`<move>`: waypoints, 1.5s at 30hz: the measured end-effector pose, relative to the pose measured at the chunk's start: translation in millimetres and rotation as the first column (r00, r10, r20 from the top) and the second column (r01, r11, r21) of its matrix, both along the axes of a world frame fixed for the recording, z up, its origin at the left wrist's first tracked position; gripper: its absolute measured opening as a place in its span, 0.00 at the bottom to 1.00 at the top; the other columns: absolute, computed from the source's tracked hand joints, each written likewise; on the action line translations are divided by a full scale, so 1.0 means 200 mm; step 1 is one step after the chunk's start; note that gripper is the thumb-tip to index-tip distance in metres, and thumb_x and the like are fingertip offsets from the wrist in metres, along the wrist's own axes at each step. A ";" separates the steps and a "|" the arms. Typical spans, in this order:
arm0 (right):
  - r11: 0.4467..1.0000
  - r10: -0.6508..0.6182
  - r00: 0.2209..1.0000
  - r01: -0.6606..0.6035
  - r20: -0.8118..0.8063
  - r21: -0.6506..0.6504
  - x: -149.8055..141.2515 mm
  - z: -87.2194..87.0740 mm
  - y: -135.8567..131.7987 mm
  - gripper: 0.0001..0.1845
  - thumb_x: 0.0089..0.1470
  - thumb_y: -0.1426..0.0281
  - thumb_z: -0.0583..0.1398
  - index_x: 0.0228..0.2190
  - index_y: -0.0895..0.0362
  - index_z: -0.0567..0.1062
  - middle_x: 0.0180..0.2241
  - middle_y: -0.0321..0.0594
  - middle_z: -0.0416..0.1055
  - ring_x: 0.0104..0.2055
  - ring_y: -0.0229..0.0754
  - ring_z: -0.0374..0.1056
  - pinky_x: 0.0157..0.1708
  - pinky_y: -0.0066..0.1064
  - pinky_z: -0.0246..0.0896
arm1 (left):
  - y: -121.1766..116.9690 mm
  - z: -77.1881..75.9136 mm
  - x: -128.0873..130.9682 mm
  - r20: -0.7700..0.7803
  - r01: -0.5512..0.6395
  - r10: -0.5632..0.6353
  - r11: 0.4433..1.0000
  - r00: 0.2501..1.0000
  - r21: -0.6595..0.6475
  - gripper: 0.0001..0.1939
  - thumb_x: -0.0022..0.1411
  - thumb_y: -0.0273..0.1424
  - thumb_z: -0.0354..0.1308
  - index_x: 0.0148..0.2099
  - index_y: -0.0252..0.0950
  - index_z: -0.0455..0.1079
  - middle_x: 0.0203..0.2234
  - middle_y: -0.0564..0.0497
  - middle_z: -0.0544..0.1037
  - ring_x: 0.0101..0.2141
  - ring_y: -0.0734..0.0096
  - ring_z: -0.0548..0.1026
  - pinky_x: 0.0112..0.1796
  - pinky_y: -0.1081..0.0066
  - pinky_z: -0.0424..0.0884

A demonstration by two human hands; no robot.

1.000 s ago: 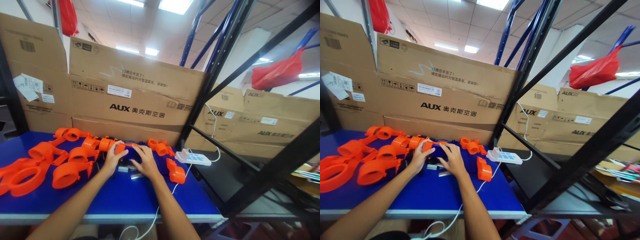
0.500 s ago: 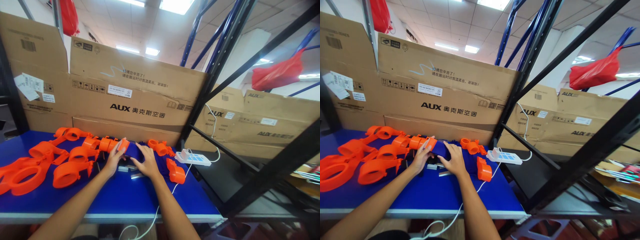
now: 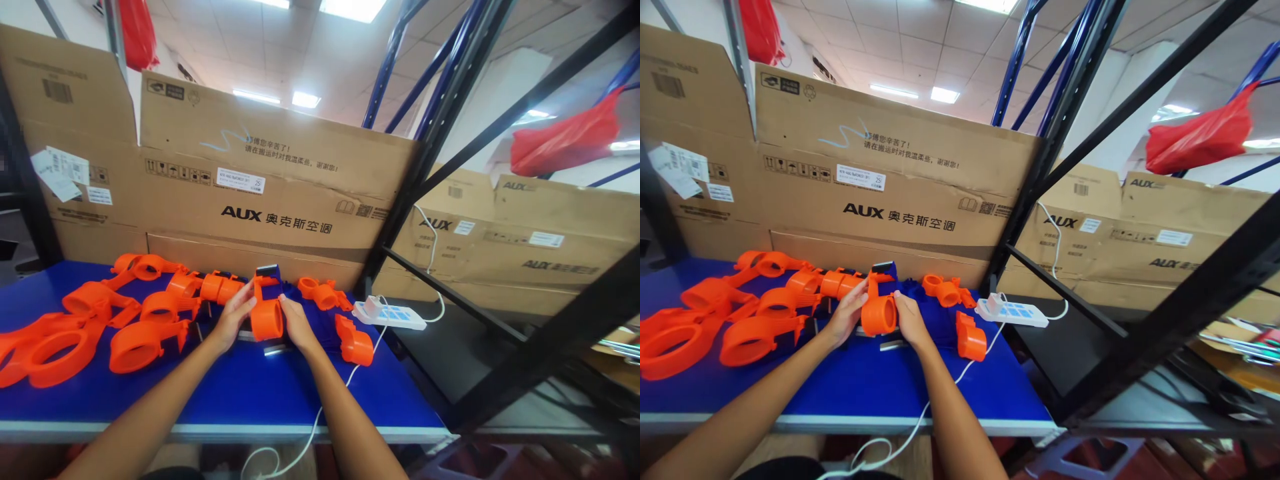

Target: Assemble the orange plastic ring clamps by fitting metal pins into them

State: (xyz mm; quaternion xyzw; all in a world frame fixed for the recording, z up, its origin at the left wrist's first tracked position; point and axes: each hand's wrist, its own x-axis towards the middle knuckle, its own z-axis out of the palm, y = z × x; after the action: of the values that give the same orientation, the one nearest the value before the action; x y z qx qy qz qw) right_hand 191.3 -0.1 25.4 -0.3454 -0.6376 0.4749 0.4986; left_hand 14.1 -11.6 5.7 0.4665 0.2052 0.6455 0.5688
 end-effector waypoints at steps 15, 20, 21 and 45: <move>0.980 0.108 0.993 -0.113 -0.042 -0.164 -0.02 -0.02 -0.01 0.28 0.58 0.46 0.59 0.48 0.54 0.73 0.23 0.32 0.68 0.20 0.35 0.65 0.16 0.22 0.53 | 0.04 -0.02 0.02 -0.045 -0.250 0.250 0.968 0.967 0.010 0.40 0.46 0.30 0.72 0.63 0.39 0.68 0.50 0.44 0.79 0.50 0.53 0.78 0.49 0.61 0.74; 0.984 0.153 0.988 -0.154 -0.016 -0.094 -0.01 0.03 -0.04 0.33 0.59 0.51 0.59 0.61 0.50 0.62 0.36 0.37 0.73 0.26 0.35 0.70 0.18 0.23 0.61 | 0.07 -0.05 0.00 -0.105 -0.317 0.317 0.948 0.942 0.024 0.46 0.44 0.28 0.73 0.66 0.43 0.64 0.52 0.43 0.78 0.46 0.53 0.80 0.43 0.61 0.77; 0.982 0.174 0.985 -0.174 -0.001 -0.071 -0.01 0.03 -0.05 0.34 0.59 0.52 0.61 0.62 0.50 0.61 0.38 0.38 0.73 0.27 0.36 0.71 0.19 0.23 0.62 | 0.07 -0.05 0.00 -0.122 -0.334 0.335 0.942 0.934 0.031 0.46 0.45 0.28 0.72 0.66 0.43 0.63 0.53 0.42 0.77 0.46 0.53 0.80 0.42 0.60 0.77; 0.913 0.328 0.912 -0.373 -0.247 -0.166 -0.13 0.16 -0.09 0.29 0.59 0.54 0.60 0.58 0.48 0.61 0.41 0.40 0.73 0.32 0.42 0.73 0.28 0.35 0.73 | 0.02 0.51 -0.99 -0.715 -0.430 0.694 0.673 0.085 0.602 0.19 0.58 0.38 0.65 0.51 0.39 0.76 0.44 0.44 0.79 0.47 0.48 0.73 0.56 0.51 0.61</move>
State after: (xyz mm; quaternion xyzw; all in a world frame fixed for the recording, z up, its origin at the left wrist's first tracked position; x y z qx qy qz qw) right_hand 165.6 -18.3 57.7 -0.2223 -0.5785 0.6558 0.4312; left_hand -184.9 -7.4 108.5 0.6858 0.5682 0.4547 -0.0054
